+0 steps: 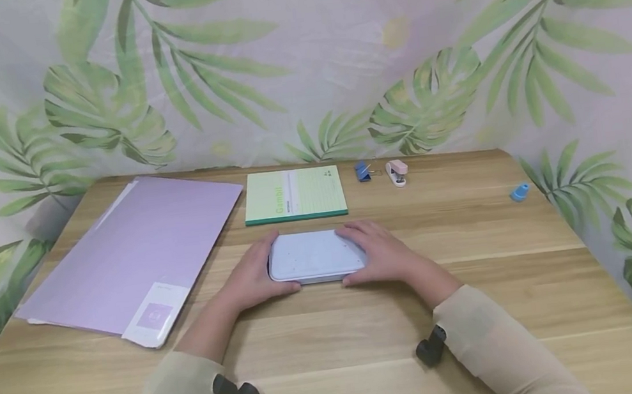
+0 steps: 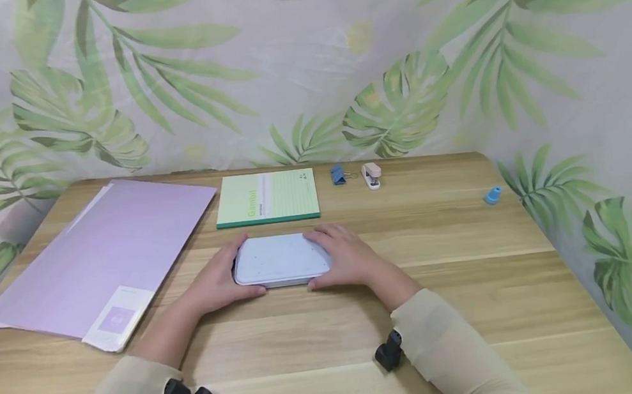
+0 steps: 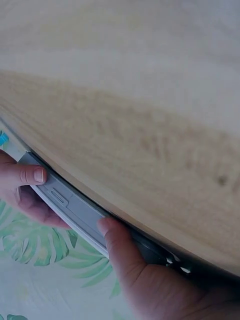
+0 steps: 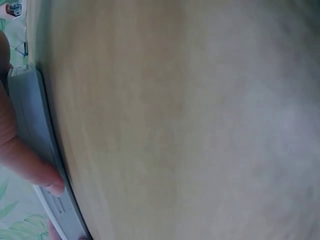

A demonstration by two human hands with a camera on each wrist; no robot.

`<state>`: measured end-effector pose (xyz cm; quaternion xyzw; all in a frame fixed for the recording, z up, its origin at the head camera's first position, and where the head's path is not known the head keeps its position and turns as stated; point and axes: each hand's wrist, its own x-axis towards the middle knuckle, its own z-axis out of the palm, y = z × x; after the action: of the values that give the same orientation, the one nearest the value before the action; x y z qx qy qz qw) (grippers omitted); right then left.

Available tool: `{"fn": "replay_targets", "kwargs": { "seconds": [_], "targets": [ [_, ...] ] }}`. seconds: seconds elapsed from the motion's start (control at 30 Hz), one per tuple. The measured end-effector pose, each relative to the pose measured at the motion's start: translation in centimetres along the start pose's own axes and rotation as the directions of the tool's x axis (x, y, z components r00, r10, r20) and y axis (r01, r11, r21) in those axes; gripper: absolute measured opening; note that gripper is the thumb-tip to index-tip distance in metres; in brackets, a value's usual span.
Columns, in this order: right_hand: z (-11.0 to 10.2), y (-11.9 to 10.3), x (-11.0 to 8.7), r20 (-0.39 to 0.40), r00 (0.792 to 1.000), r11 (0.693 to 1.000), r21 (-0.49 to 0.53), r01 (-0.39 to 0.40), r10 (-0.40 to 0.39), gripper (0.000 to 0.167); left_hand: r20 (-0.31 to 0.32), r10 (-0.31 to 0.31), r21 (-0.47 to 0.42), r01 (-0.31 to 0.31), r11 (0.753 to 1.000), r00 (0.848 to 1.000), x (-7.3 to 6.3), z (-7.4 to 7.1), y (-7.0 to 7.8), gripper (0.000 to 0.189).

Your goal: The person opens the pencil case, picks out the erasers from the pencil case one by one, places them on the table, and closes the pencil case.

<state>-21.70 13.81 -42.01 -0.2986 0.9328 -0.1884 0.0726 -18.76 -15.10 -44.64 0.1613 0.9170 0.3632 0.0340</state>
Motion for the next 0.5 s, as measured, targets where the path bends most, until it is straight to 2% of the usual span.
{"fn": "replay_targets", "kwargs": {
  "seconds": [0.3,0.5],
  "targets": [
    [0.2,0.4,0.1,0.012,0.999,0.996,0.075,-0.040,0.039,0.096,0.026,-0.025,0.001,0.025,1.000,0.999,-0.3,-0.1,0.4,0.120],
    [-1.3,0.1,0.7,0.060,0.996,0.975,0.211,-0.070,0.059,0.084,0.020,-0.048,-0.062,0.049,0.997,0.999,-0.2,-0.1,0.2,0.123]
  ]
}}
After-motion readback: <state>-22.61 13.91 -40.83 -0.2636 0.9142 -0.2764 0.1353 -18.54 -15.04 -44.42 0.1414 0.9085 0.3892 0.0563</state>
